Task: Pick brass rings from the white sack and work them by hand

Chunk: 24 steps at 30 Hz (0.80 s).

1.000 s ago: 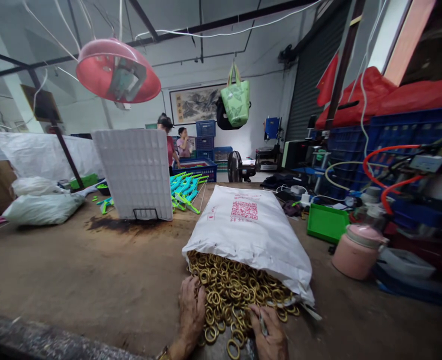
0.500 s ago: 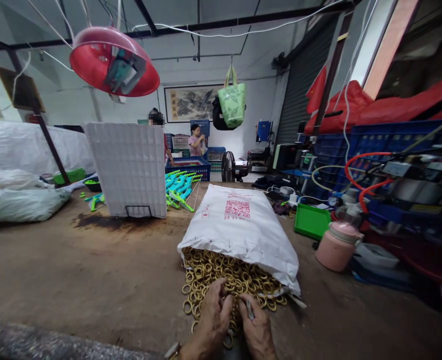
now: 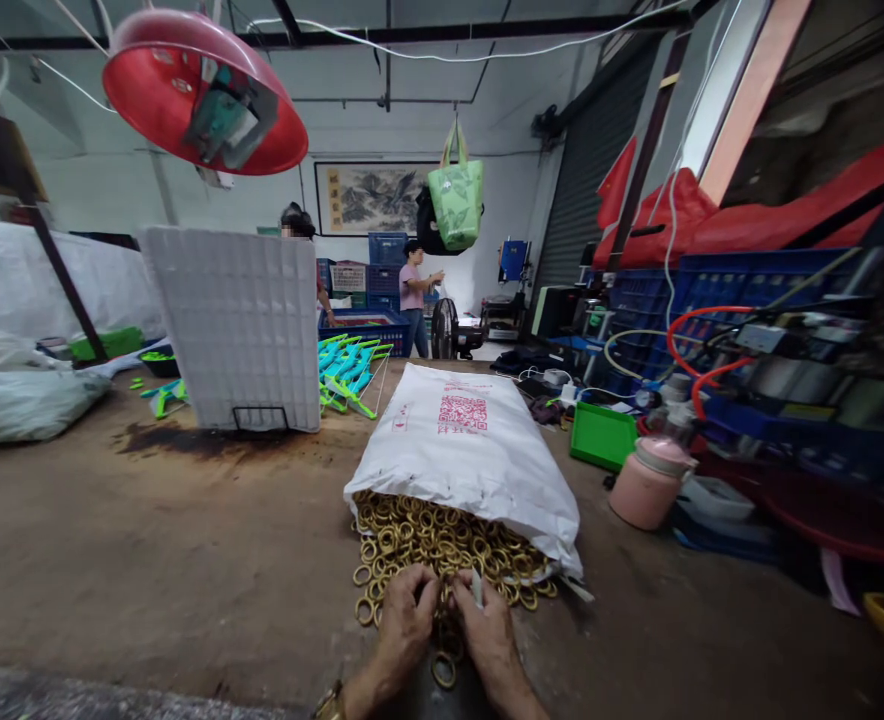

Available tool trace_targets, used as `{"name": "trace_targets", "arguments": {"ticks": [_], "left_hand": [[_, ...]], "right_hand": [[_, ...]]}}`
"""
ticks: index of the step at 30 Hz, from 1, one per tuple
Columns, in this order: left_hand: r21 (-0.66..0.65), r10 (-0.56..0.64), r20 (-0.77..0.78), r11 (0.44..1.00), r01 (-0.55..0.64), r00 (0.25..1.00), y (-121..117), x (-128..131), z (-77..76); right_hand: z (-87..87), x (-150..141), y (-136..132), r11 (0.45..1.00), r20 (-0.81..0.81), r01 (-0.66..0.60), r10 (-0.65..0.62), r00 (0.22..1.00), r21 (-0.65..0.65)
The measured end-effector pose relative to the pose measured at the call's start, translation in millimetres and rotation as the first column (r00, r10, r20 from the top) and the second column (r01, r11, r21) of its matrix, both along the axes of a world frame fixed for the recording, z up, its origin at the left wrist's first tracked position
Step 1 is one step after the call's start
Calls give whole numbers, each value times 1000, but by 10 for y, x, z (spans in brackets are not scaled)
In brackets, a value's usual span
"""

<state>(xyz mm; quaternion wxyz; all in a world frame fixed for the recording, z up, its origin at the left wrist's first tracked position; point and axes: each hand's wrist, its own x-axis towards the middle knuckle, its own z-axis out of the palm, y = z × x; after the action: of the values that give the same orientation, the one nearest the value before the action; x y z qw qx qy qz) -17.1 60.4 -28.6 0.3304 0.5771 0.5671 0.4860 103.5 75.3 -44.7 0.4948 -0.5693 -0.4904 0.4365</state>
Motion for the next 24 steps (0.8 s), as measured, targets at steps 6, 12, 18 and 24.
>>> {"name": "trace_targets", "arguments": {"ticks": [6, 12, 18, 24], "left_hand": [[-70, -108, 231, 989, 127, 967, -7, 20, 49], [-70, -78, 138, 994, 89, 987, 16, -6, 40], [72, -35, -226, 996, 52, 974, 16, -45, -66], [82, -89, -288, 990, 117, 953, 25, -48, -101]], "right_hand": [[77, -46, -19, 998, -73, -54, 51, 996, -38], [69, -76, -25, 992, -29, -121, 119, 992, -49], [69, -43, -1, 988, 97, -135, 127, 987, 80], [16, -36, 12, 984, 125, -175, 171, 977, 21]]}}
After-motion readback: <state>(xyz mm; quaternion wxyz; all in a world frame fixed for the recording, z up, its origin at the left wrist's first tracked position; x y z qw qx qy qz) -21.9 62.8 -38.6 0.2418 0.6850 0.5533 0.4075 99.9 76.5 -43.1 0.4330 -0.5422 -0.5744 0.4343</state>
